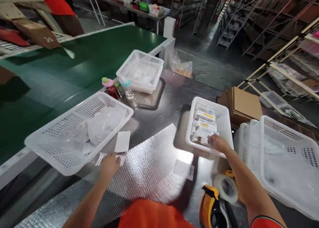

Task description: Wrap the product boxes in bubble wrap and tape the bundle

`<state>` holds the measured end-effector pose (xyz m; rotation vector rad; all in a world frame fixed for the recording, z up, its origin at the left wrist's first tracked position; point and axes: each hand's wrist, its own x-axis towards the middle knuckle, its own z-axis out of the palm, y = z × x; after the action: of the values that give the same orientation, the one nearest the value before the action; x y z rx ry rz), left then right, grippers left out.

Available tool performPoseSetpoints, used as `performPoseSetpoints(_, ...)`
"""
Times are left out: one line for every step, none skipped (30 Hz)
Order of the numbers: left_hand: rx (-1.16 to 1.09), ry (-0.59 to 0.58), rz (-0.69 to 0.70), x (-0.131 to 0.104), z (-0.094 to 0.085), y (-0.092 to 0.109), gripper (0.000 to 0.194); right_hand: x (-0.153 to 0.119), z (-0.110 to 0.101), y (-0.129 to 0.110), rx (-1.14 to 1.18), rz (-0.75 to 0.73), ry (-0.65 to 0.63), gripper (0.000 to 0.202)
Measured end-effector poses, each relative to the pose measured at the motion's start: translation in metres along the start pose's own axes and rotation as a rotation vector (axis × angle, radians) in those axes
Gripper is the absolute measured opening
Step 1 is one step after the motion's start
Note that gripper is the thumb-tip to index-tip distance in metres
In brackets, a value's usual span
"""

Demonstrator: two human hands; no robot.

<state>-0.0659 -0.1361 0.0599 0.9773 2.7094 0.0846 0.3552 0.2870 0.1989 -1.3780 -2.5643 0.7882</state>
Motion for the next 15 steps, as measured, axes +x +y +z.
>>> performPoseSetpoints(0.013, 0.016, 0.028, 0.003, -0.001, 0.002, 0.037, -0.001, -0.006, 0.0, 0.03, 0.002, -0.018, 0.019)
performPoseSetpoints(0.03, 0.019, 0.048, 0.006, -0.002, 0.004, 0.042, -0.004, -0.013, 0.0, 0.053, 0.003, -0.021, 0.019)
performPoseSetpoints(0.046, 0.014, 0.06, 0.01, -0.003, 0.006, 0.047, -0.007, -0.02, -0.001, 0.08, 0.002, -0.007, 0.02)
performPoseSetpoints(0.056, 0.002, 0.061, 0.014, -0.003, 0.008, 0.053, -0.011, -0.028, -0.003, 0.127, -0.003, 0.026, 0.024)
performPoseSetpoints(0.065, -0.01, 0.055, 0.018, -0.003, 0.009, 0.057, -0.016, -0.035, -0.006, 0.209, -0.006, 0.075, 0.029)
performPoseSetpoints(0.072, -0.015, 0.048, 0.021, -0.003, 0.011, 0.061, -0.022, -0.041, -0.011, 0.325, -0.008, 0.156, 0.035)
performPoseSetpoints(0.08, -0.008, 0.044, 0.023, -0.004, 0.012, 0.064, -0.028, -0.046, -0.018, 0.471, -0.005, 0.262, 0.041)
performPoseSetpoints(0.092, 0.016, 0.051, 0.023, -0.004, 0.015, 0.065, -0.033, -0.048, -0.025, 0.638, 0.002, 0.375, 0.044)
performPoseSetpoints(0.108, 0.058, 0.061, 0.02, -0.004, 0.019, 0.065, -0.039, -0.049, -0.034, 0.81, 0.009, 0.474, 0.047)
performPoseSetpoints(0.127, 0.103, 0.073, 0.015, -0.003, 0.025, 0.064, -0.043, -0.047, -0.044, 0.97, 0.015, 0.538, 0.048)
performPoseSetpoints(0.144, 0.143, 0.089, 0.008, -0.002, 0.032, 0.064, -0.047, -0.042, -0.053, 1.117, 0.019, 0.565, 0.05)
performPoseSetpoints(0.161, 0.167, 0.113, -0.002, 0.0, 0.041, 0.064, -0.05, -0.036, -0.063, 1.248, 0.023, 0.559, 0.051)
performPoseSetpoints(0.175, 0.166, 0.144, -0.013, 0.004, 0.05, 0.066, -0.053, -0.028, -0.073, 1.357, 0.029, 0.532, 0.053)
performPoseSetpoints(0.187, 0.134, 0.181, -0.026, 0.01, 0.059, 0.068, -0.055, -0.018, -0.083, 1.442, 0.043, 0.499, 0.052)
performPoseSetpoints(0.194, 0.066, 0.222, -0.038, 0.017, 0.067, 0.069, -0.058, -0.007, -0.093, 1.507, 0.069, 0.464, 0.051)
